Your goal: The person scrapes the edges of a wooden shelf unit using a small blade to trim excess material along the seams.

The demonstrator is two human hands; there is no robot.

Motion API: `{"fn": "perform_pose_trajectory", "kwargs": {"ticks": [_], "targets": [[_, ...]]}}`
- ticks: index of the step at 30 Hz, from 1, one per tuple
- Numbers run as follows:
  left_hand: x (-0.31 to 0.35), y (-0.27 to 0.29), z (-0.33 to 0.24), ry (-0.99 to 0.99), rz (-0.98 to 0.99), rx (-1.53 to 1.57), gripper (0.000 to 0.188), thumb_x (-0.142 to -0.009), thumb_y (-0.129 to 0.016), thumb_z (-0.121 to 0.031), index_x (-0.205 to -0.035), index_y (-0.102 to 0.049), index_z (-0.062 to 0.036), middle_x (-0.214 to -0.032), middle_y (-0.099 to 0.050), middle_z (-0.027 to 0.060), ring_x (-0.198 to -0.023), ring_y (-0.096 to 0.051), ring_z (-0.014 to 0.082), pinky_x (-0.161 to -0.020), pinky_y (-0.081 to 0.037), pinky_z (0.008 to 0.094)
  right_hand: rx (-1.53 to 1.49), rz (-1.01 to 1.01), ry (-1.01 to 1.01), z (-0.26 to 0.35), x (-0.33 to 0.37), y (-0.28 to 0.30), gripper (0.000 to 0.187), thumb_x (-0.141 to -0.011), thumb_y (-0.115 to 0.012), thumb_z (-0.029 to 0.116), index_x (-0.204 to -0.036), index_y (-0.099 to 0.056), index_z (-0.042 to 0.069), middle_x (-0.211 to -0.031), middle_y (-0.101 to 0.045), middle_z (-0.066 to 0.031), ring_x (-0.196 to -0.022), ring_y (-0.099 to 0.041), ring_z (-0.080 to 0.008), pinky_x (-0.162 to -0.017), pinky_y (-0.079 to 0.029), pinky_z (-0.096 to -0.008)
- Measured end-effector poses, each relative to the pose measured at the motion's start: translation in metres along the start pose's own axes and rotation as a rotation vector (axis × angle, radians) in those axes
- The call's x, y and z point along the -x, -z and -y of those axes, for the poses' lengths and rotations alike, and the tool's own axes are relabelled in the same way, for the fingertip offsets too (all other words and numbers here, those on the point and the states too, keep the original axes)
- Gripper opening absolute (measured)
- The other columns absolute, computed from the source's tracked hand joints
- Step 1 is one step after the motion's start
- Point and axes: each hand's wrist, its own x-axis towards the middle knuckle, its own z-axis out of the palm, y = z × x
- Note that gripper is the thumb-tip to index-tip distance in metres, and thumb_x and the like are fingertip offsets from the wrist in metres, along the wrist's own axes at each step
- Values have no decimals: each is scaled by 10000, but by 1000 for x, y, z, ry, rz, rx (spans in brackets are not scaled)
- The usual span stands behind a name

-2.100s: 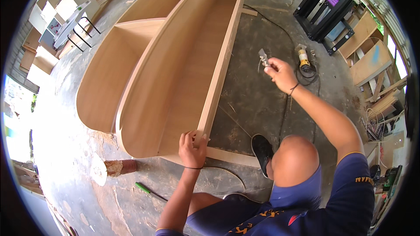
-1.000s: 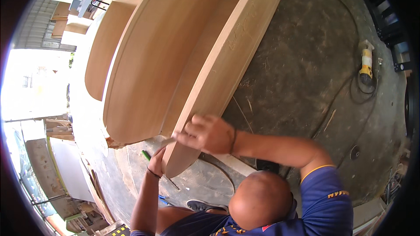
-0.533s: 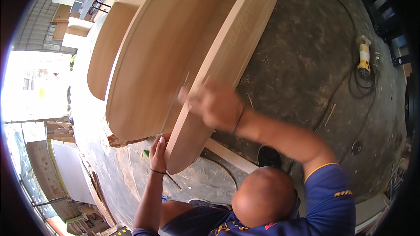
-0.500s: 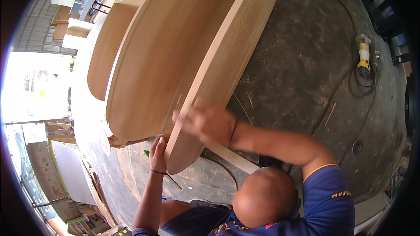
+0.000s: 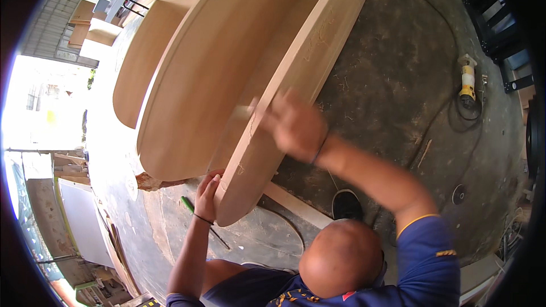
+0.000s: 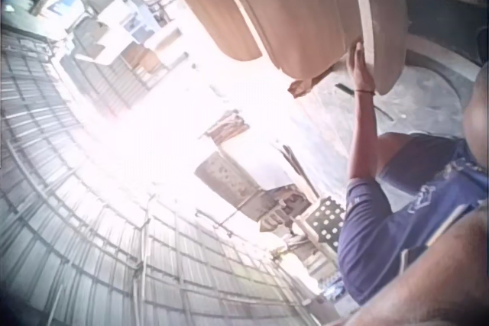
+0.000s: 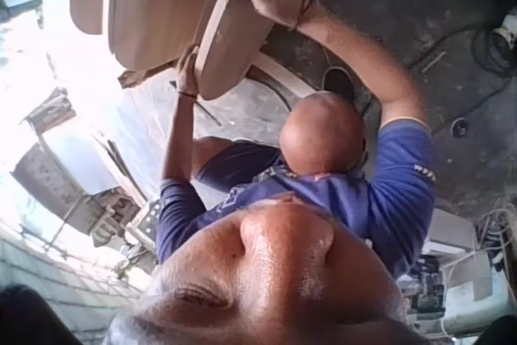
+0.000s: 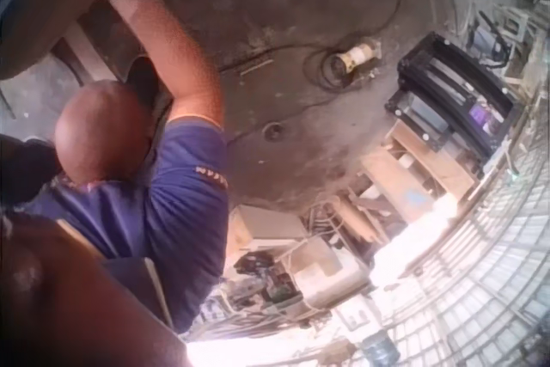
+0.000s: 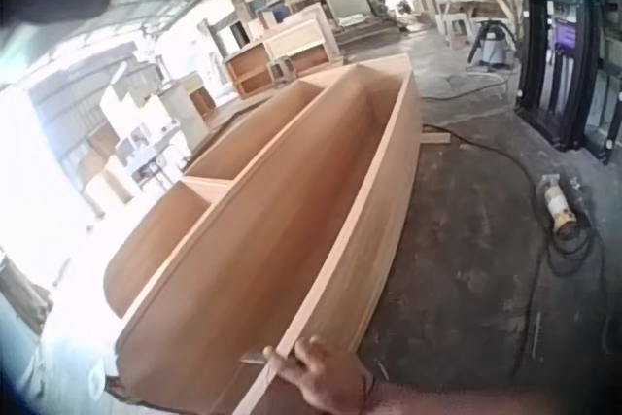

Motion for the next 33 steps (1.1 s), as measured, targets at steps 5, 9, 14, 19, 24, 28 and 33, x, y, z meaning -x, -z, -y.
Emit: {"fn": "perform_pose_trajectory", "kwargs": {"ticks": [5,9,14,19,24,28,33], "targets": [[1,2,6,-76,-63,-83,367,-1005,-506,-284,-1185,-586,26,-1076,-648,77,-972,-591,118,-863,-466,265,-187,75,170,38,24,4,336,-821,-567,74,-1139,-673,101,-817,-575,-112,-761,-566,-305,-683,-494,-430],[2,-4,0,-115,-36,-98,390,-1006,-515,-317,-1154,-606,32,-1059,-651,68,-968,-587,111,-859,-462,257,133,-62,-393,-114,-52,48,340,-878,-499,55,-1189,-629,97,-859,-576,-212,-750,-567,-406,-676,-491,-464],[1,-9,-7,-81,12,-81,386,-1000,-526,-319,-1149,-615,26,-1003,-650,51,-918,-590,99,-841,-466,248,132,-120,-121,-85,-30,22,424,-836,-527,33,-1235,-628,137,-873,-547,-150,-801,-557,-334,-679,-494,-448],[-19,-16,-36,177,98,-266,451,-1001,-513,-393,-1135,-627,22,-895,-625,20,-853,-586,90,-777,-470,256,-287,133,-50,28,38,3,493,-827,-546,-5,-1293,-591,149,-822,-525,-105,-756,-539,-306,-642,-485,-410],[-85,-105,-105,-111,253,-562,507,-988,-524,-457,-1158,-633,8,-876,-626,23,-784,-575,92,-674,-484,280,-453,-171,-386,12,50,27,471,-795,-557,-65,-1241,-617,73,-827,-537,-127,-717,-539,-304,-638,-465,-401],[-106,-143,-131,5,257,-461,514,-988,-516,-466,-1115,-643,15,-854,-611,18,-761,-549,102,-681,-471,272,-488,-179,-533,-4,70,39,426,-818,-555,-74,-1226,-608,33,-825,-528,-128,-669,-527,-258,-602,-441,-350],[-100,-158,-141,-74,203,-802,435,-997,-501,-396,-1014,-641,16,-668,-499,20,-650,-462,104,-607,-424,299,-571,-227,-711,-9,94,28,363,-846,-557,-61,-1198,-607,9,-828,-516,-75,-647,-496,-144,-559,-398,-273]]}}
